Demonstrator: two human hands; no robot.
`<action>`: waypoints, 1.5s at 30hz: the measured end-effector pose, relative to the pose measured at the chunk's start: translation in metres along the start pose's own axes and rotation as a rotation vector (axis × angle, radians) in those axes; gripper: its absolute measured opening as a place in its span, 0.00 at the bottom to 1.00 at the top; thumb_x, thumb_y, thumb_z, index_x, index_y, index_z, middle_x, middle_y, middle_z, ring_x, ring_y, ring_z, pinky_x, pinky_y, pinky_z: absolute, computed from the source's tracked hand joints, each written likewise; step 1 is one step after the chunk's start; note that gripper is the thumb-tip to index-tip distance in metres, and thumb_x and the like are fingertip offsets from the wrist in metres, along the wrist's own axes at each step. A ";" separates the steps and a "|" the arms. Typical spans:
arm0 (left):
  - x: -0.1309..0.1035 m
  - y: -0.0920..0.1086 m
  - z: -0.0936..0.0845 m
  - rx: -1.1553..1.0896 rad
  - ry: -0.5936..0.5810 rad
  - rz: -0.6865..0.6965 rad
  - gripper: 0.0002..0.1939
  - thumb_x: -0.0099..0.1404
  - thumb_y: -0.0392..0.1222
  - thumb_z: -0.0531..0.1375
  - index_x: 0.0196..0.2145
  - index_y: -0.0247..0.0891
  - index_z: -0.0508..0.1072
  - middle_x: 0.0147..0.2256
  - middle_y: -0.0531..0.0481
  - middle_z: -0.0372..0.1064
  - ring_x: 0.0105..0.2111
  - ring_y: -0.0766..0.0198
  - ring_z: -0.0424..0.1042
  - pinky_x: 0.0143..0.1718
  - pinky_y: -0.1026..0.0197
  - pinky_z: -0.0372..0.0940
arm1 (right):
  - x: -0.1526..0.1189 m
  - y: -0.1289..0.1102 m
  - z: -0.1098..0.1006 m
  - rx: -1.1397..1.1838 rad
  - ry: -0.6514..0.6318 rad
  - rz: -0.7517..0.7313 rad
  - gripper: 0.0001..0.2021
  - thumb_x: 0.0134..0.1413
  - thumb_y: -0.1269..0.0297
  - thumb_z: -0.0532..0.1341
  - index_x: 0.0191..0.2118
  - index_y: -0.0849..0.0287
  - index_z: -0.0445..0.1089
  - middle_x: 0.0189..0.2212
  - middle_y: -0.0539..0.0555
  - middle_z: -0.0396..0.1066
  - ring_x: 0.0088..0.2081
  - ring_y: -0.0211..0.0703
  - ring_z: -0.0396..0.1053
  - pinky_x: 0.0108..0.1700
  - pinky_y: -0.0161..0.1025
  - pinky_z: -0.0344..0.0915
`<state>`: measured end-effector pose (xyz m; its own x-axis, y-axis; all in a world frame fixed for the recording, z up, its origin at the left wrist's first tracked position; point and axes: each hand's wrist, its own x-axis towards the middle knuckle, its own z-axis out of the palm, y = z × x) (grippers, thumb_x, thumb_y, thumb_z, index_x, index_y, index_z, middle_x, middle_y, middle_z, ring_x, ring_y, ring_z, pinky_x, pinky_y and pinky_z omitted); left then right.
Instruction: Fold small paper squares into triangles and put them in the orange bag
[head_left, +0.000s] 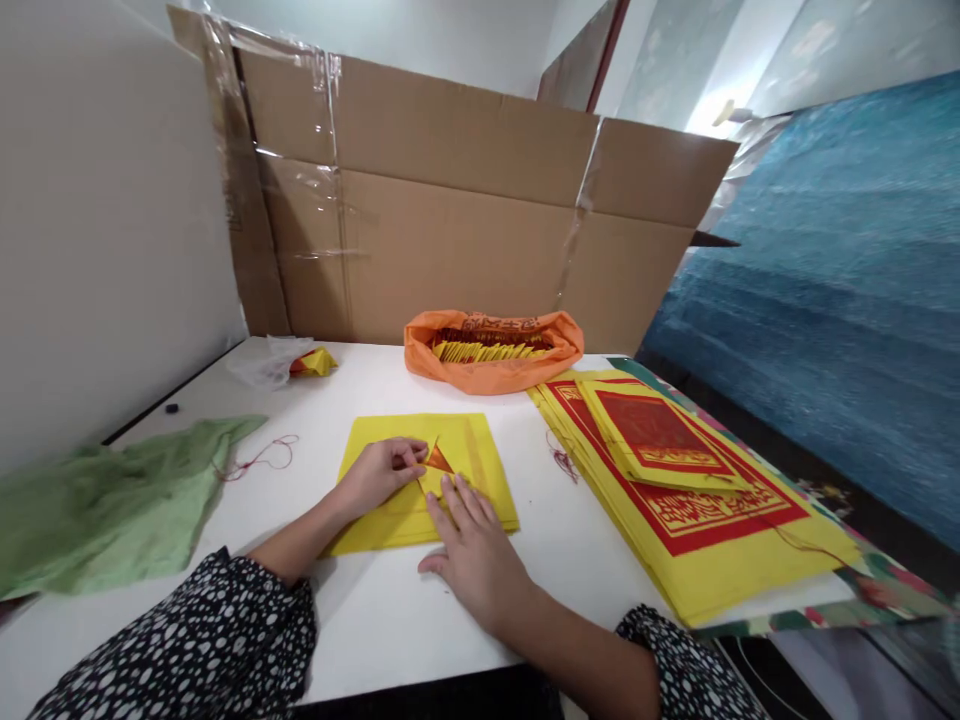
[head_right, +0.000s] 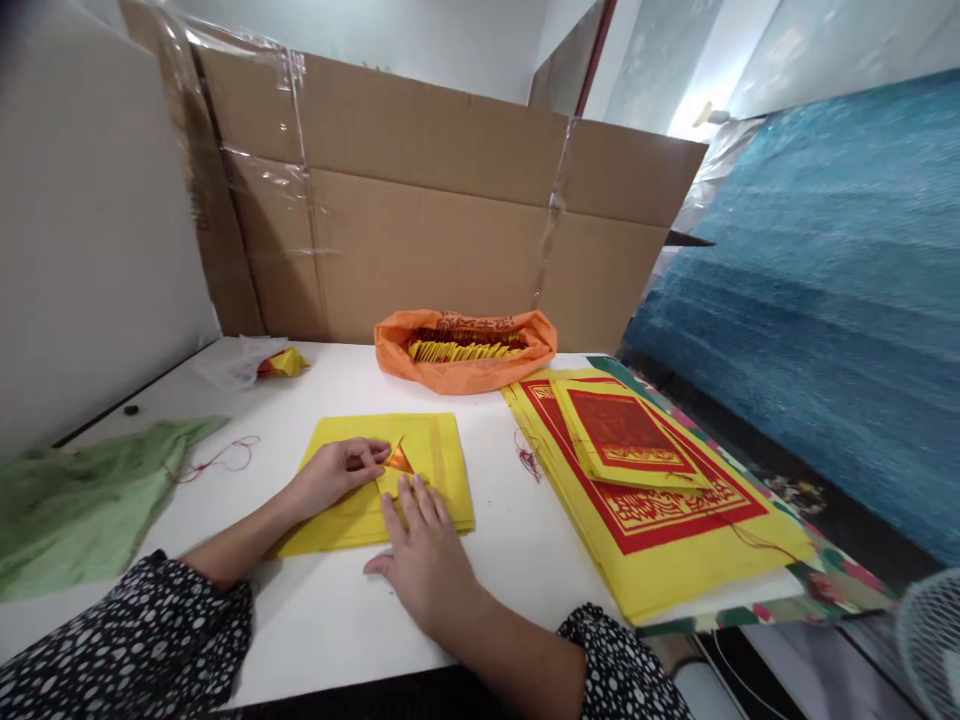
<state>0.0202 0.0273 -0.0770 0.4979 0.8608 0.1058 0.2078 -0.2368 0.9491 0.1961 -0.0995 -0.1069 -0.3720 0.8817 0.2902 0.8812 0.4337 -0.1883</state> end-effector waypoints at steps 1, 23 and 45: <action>0.000 0.001 0.000 0.001 -0.006 -0.003 0.16 0.54 0.49 0.66 0.22 0.35 0.69 0.50 0.37 0.70 0.49 0.50 0.72 0.53 0.48 0.65 | 0.001 -0.001 -0.003 0.013 -0.014 0.013 0.37 0.57 0.47 0.60 0.66 0.62 0.53 0.67 0.65 0.45 0.67 0.59 0.42 0.65 0.56 0.50; 0.018 0.011 -0.003 0.300 0.134 0.044 0.32 0.39 0.31 0.68 0.46 0.38 0.74 0.33 0.52 0.70 0.34 0.58 0.70 0.38 0.59 0.65 | 0.046 0.033 -0.049 0.357 -0.025 0.049 0.16 0.56 0.56 0.64 0.49 0.53 0.72 0.46 0.55 0.74 0.47 0.49 0.70 0.52 0.47 0.61; -0.002 0.029 0.004 -0.601 0.271 -0.185 0.22 0.53 0.58 0.66 0.28 0.33 0.71 0.27 0.47 0.73 0.25 0.65 0.71 0.26 0.66 0.61 | 0.085 0.020 -0.021 0.668 0.489 0.232 0.15 0.59 0.63 0.56 0.22 0.55 0.54 0.22 0.45 0.56 0.27 0.38 0.58 0.32 0.36 0.55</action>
<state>0.0281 0.0169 -0.0508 0.2542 0.9640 -0.0776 -0.2732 0.1485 0.9504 0.1888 -0.0198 -0.0660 0.0995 0.8492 0.5187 0.5061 0.4056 -0.7611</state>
